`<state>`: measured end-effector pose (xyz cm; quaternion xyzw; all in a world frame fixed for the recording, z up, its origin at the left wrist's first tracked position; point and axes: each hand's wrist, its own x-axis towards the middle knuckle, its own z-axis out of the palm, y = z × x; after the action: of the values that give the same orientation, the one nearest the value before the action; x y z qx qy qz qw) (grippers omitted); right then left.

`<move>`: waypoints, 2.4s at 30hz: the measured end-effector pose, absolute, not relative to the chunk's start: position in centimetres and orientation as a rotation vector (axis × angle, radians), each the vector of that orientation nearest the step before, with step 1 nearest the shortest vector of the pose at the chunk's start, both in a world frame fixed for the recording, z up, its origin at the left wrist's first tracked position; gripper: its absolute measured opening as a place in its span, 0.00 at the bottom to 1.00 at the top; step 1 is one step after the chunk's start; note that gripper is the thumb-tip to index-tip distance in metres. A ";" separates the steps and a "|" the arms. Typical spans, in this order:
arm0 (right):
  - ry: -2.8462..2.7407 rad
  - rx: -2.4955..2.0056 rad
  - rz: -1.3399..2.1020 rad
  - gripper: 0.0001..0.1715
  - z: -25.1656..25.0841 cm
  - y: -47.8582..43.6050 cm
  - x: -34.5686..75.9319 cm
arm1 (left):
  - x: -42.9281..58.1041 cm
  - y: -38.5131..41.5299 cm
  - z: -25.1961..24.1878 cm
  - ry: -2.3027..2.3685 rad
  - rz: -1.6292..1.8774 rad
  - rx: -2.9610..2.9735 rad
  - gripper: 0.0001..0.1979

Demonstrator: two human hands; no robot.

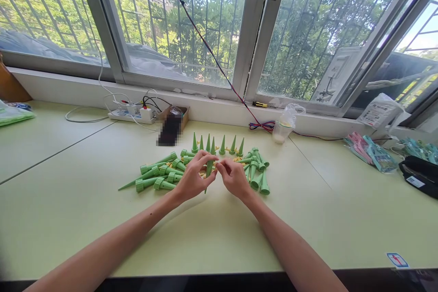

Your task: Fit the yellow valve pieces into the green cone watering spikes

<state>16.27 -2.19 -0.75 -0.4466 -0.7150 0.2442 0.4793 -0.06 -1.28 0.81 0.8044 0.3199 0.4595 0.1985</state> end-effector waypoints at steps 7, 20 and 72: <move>-1.771 -1.107 0.543 0.23 -1.0 -1.9 16.4 | -0.1 -1.2 0.8 0.874 1.274 2.242 0.15; -1.736 -1.083 0.597 0.21 -0.8 -2.1 16.2 | 0.0 -1.2 1.1 0.902 1.299 2.176 0.14; -1.763 -1.119 0.589 0.15 -0.4 -2.3 16.4 | -0.1 -0.8 0.6 0.906 1.257 2.107 0.13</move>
<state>16.35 -2.28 -0.42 -0.4561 -0.7186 0.2400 0.4668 -0.14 -0.78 0.61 0.7780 0.3343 0.4641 0.2599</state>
